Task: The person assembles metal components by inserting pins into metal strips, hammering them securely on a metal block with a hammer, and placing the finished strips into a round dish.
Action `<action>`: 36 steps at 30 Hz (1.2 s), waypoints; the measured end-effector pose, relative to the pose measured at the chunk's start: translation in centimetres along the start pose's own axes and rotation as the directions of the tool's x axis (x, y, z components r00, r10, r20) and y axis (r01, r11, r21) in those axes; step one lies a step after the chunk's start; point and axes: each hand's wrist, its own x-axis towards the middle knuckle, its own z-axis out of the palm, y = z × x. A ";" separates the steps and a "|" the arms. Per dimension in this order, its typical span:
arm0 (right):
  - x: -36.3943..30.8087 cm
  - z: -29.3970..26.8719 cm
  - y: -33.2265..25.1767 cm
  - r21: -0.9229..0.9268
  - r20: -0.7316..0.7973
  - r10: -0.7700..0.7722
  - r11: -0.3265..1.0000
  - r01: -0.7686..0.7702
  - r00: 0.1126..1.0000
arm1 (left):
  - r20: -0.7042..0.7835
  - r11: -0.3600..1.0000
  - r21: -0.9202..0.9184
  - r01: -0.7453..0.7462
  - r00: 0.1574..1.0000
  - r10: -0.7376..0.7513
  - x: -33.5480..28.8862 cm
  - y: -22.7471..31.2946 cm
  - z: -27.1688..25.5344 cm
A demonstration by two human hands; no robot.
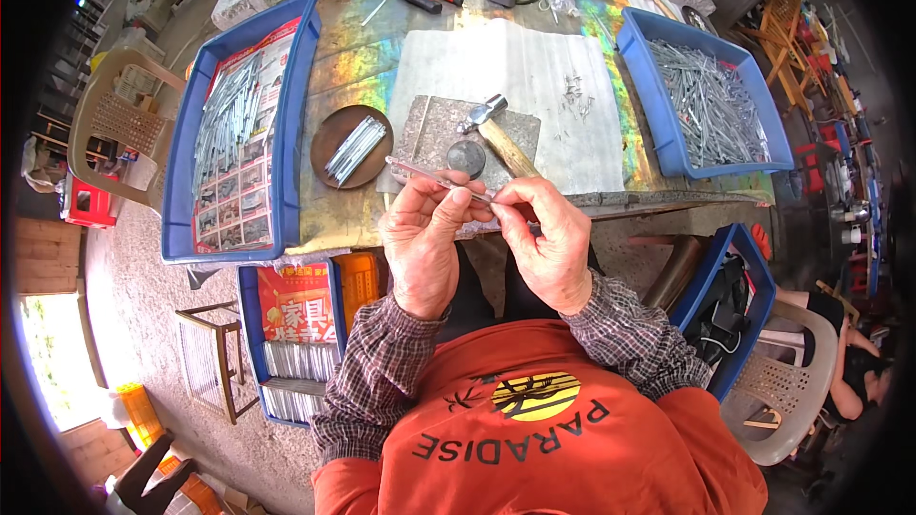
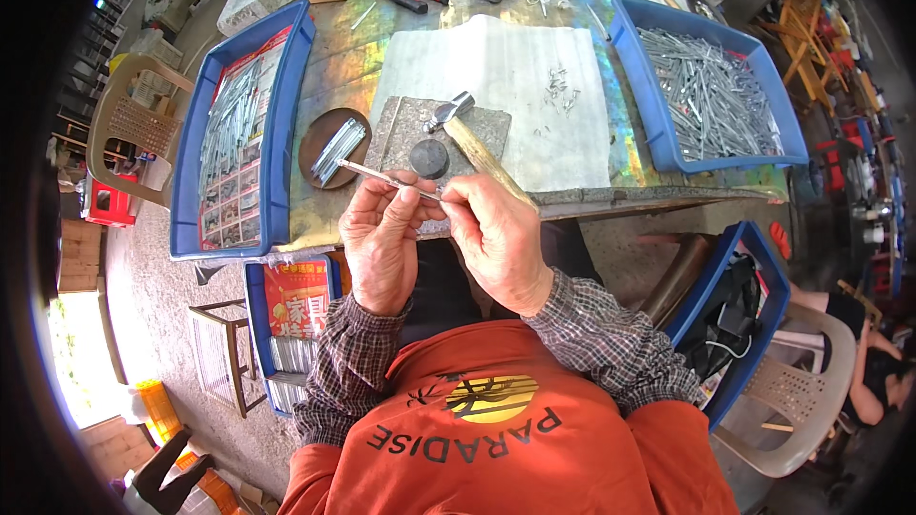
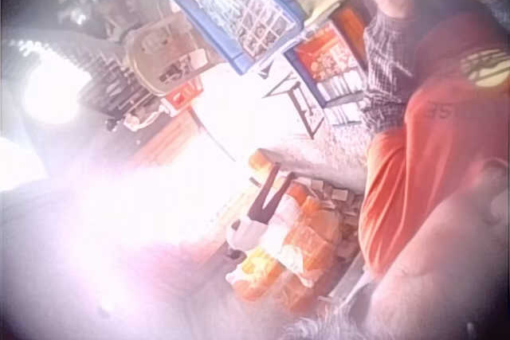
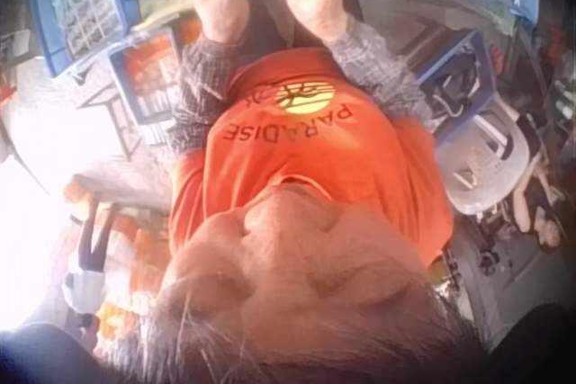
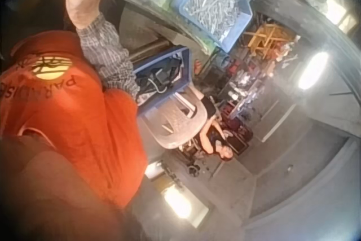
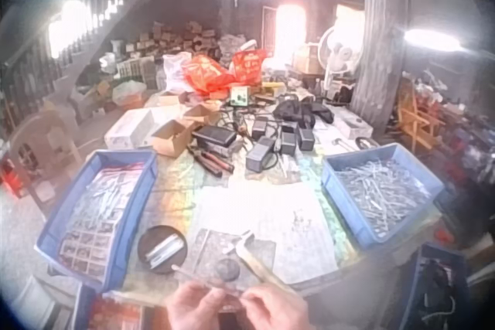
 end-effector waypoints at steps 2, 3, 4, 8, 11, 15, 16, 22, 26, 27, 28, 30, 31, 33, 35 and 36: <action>0.0 0.4 -0.5 0.050 -0.040 0.040 0.998 -0.038 0.998 | 0.052 0.998 -0.031 0.055 0.997 -0.054 -0.1 0.1 -0.2; 0.0 0.5 -0.6 0.102 -0.081 0.080 0.992 -0.072 0.994 | 0.051 0.998 -0.033 0.055 0.997 -0.053 -0.1 0.2 -0.2; -0.1 0.5 -0.6 0.101 -0.079 0.080 0.992 -0.072 0.994 | 0.056 0.997 -0.043 0.071 0.996 -0.068 -0.2 0.2 -0.2; 0.0 -0.4 -0.4 0.018 -0.056 0.042 0.999 -0.041 0.998 | 0.051 0.992 -0.066 0.108 0.993 -0.105 -0.4 0.5 -0.2; 0.1 -0.5 -0.6 -0.033 0.005 -0.001 0.999 0.001 1.000 | 0.044 0.992 -0.066 0.111 0.993 -0.108 -0.4 0.7 -0.3; 0.0 -0.2 -0.8 -0.037 0.045 0.034 0.999 -0.032 0.998 | 0.014 0.992 -0.056 0.113 0.994 -0.112 -0.6 0.5 -0.5; 0.0 -0.1 -0.8 -0.037 0.044 0.032 0.999 -0.030 0.999 | 0.011 0.994 -0.039 0.100 0.995 -0.100 -0.7 0.3 -0.6; 0.4 0.4 -0.4 -0.114 0.017 -0.033 0.993 0.035 0.999 | 0.005 0.998 0.006 0.065 0.998 -0.065 -0.3 0.8 -0.3; 1.2 -0.5 -0.5 -0.109 0.014 -0.075 0.991 0.076 0.997 | 0.007 0.997 0.077 0.003 1.000 -0.003 1.2 1.6 -0.7; 1.2 -0.9 -0.4 -0.108 0.024 -0.041 0.993 0.043 0.999 | 0.004 0.994 0.110 -0.015 1.000 0.014 1.8 1.9 -0.6; 1.1 -1.3 -0.4 -0.108 0.035 -0.006 0.994 0.010 0.999 | 0.003 0.994 0.109 -0.015 1.000 0.015 2.3 1.9 -0.8; 1.1 -1.7 -0.3 -0.121 0.028 -0.010 0.993 0.013 1.000 | 0.009 0.964 0.253 -0.078 0.997 0.078 3.2 1.8 -1.0; 1.0 -1.9 -0.3 -0.127 0.023 -0.001 0.992 0.004 1.000 | 0.018 0.959 0.265 -0.098 0.995 0.097 3.6 1.6 -1.0; 1.0 -2.1 -0.3 -0.147 0.027 -0.007 0.989 0.011 1.000 | 0.034 0.936 0.328 -0.128 0.992 0.123 4.1 1.3 -1.1; 1.0 -2.0 -0.2 -0.140 0.031 -0.009 0.990 0.013 0.999 | 0.052 0.907 0.390 -0.157 0.988 0.148 4.3 1.2 -0.9; 1.0 -2.0 -0.2 -0.135 0.035 -0.013 0.991 0.017 0.999 | 0.043 0.883 0.438 -0.167 0.985 0.164 4.4 1.2 -0.8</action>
